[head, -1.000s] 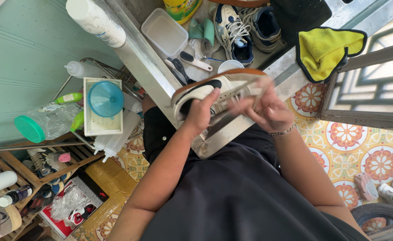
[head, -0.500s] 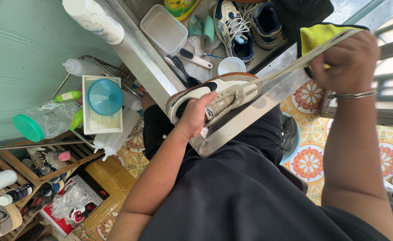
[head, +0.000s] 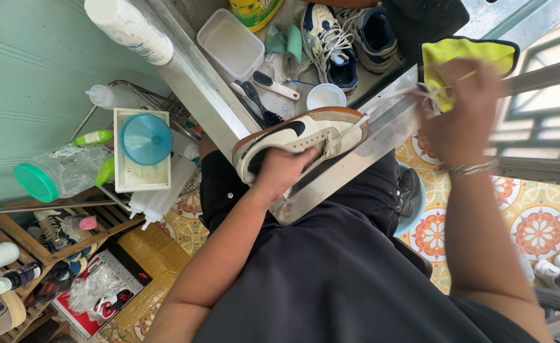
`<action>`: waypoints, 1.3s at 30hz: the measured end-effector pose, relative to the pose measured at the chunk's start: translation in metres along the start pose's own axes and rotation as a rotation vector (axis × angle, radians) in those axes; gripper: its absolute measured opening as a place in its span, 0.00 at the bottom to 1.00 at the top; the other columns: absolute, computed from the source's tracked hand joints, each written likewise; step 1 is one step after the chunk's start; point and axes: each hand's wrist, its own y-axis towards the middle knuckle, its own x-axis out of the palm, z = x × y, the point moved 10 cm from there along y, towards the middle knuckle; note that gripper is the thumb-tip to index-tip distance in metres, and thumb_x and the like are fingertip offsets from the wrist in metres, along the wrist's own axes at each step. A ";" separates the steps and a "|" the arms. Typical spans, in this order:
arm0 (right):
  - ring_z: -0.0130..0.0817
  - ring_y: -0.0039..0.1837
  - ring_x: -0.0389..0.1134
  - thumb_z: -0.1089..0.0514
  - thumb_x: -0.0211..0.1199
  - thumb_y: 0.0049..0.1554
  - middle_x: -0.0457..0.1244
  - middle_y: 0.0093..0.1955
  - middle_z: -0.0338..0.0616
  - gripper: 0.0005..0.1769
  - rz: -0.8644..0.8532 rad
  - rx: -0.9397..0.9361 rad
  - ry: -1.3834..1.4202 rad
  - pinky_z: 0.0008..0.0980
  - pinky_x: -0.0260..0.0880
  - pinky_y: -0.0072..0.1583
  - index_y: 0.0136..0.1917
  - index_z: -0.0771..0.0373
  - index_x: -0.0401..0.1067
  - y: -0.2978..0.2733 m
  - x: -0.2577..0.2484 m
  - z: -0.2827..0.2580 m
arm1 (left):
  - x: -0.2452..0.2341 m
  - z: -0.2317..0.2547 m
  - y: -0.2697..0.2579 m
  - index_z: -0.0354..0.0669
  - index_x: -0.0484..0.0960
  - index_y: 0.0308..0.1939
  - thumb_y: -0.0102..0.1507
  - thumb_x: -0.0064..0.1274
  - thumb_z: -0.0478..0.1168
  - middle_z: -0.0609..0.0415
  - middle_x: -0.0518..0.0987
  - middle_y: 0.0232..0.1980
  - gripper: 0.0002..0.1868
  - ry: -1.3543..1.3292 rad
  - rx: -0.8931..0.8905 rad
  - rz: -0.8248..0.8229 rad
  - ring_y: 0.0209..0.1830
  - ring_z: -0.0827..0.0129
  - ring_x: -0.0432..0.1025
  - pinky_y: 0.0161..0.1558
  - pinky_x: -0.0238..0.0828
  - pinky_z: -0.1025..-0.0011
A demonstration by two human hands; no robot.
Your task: The person cleans a white and brown sneaker by first removing the laces, then scrubbing the upper surface with a brush, and finally brushing the inside of the shoe. The person uses a small white brush and an orange brush during the process.
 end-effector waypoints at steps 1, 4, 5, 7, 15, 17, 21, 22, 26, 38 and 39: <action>0.46 0.41 0.64 0.62 0.80 0.51 0.69 0.51 0.46 0.16 -0.200 0.218 0.192 0.45 0.63 0.51 0.51 0.61 0.78 -0.009 0.029 -0.004 | -0.004 -0.005 -0.003 0.33 0.83 0.54 0.65 0.58 0.35 0.49 0.85 0.54 0.15 0.079 0.037 0.052 0.54 0.65 0.79 0.56 0.74 0.69; 0.42 0.49 0.69 0.57 0.78 0.54 0.67 0.48 0.43 0.14 -0.147 0.103 0.362 0.38 0.69 0.52 0.53 0.60 0.80 -0.025 0.044 -0.080 | -0.010 -0.016 -0.011 0.33 0.81 0.54 0.66 0.55 0.33 0.48 0.83 0.54 0.13 0.190 0.068 0.119 0.54 0.65 0.77 0.55 0.72 0.69; 0.42 0.46 0.68 0.53 0.79 0.53 0.66 0.46 0.43 0.17 -0.109 0.132 0.392 0.37 0.69 0.49 0.53 0.61 0.80 -0.029 0.047 -0.091 | -0.010 -0.015 -0.012 0.33 0.81 0.54 0.66 0.54 0.33 0.48 0.84 0.53 0.13 0.225 0.089 0.124 0.54 0.64 0.77 0.55 0.73 0.68; 0.41 0.44 0.67 0.55 0.77 0.54 0.65 0.43 0.43 0.15 -0.091 0.139 0.348 0.38 0.68 0.47 0.52 0.62 0.81 -0.038 0.051 -0.104 | -0.010 -0.011 -0.013 0.33 0.81 0.54 0.65 0.53 0.33 0.48 0.84 0.52 0.13 0.299 0.131 0.129 0.54 0.63 0.78 0.55 0.73 0.67; 0.39 0.42 0.68 0.60 0.74 0.58 0.65 0.40 0.42 0.06 -0.102 0.234 0.305 0.38 0.68 0.45 0.48 0.61 0.80 -0.067 0.065 -0.106 | -0.007 -0.001 -0.014 0.35 0.82 0.52 0.65 0.55 0.35 0.46 0.84 0.51 0.13 0.255 0.104 0.147 0.52 0.59 0.79 0.52 0.74 0.65; 0.41 0.42 0.68 0.61 0.73 0.57 0.65 0.40 0.42 0.04 -0.077 0.276 0.319 0.38 0.68 0.45 0.45 0.61 0.79 -0.069 0.072 -0.106 | -0.003 0.005 -0.013 0.35 0.82 0.52 0.66 0.55 0.36 0.46 0.84 0.50 0.12 0.355 0.172 0.128 0.52 0.57 0.79 0.53 0.74 0.65; 0.45 0.46 0.68 0.64 0.66 0.59 0.63 0.44 0.46 0.04 -0.065 0.356 0.453 0.39 0.69 0.49 0.44 0.65 0.71 -0.075 0.081 -0.106 | -0.003 -0.002 -0.016 0.35 0.82 0.52 0.66 0.56 0.37 0.46 0.84 0.50 0.12 0.416 0.199 0.125 0.52 0.54 0.78 0.52 0.73 0.63; 0.44 0.45 0.67 0.63 0.65 0.60 0.62 0.45 0.47 0.06 -0.110 0.432 0.537 0.38 0.69 0.49 0.44 0.66 0.70 -0.079 0.088 -0.098 | -0.004 -0.007 -0.013 0.35 0.82 0.51 0.66 0.56 0.37 0.46 0.84 0.49 0.12 0.395 0.184 0.129 0.51 0.54 0.78 0.52 0.73 0.62; 0.45 0.51 0.64 0.63 0.61 0.66 0.61 0.49 0.48 0.07 -0.218 0.368 0.607 0.36 0.65 0.54 0.45 0.66 0.69 -0.079 0.091 -0.086 | -0.004 -0.025 -0.012 0.36 0.83 0.49 0.63 0.55 0.35 0.45 0.84 0.49 0.12 0.585 0.284 0.155 0.52 0.52 0.77 0.54 0.73 0.60; 0.17 0.35 0.48 0.58 0.64 0.69 0.52 0.30 0.29 0.22 -0.297 0.772 0.975 0.23 0.48 0.40 0.35 0.61 0.60 -0.115 0.045 -0.026 | -0.022 -0.045 0.032 0.38 0.84 0.49 0.63 0.55 0.39 0.43 0.83 0.48 0.13 0.864 0.496 0.329 0.52 0.47 0.76 0.56 0.70 0.54; 0.17 0.34 0.50 0.58 0.65 0.66 0.54 0.30 0.29 0.15 -0.279 0.831 0.873 0.22 0.48 0.38 0.38 0.61 0.67 -0.118 0.033 -0.009 | -0.030 -0.053 0.041 0.39 0.84 0.48 0.63 0.54 0.39 0.44 0.83 0.48 0.12 0.859 0.454 0.302 0.52 0.48 0.76 0.56 0.71 0.55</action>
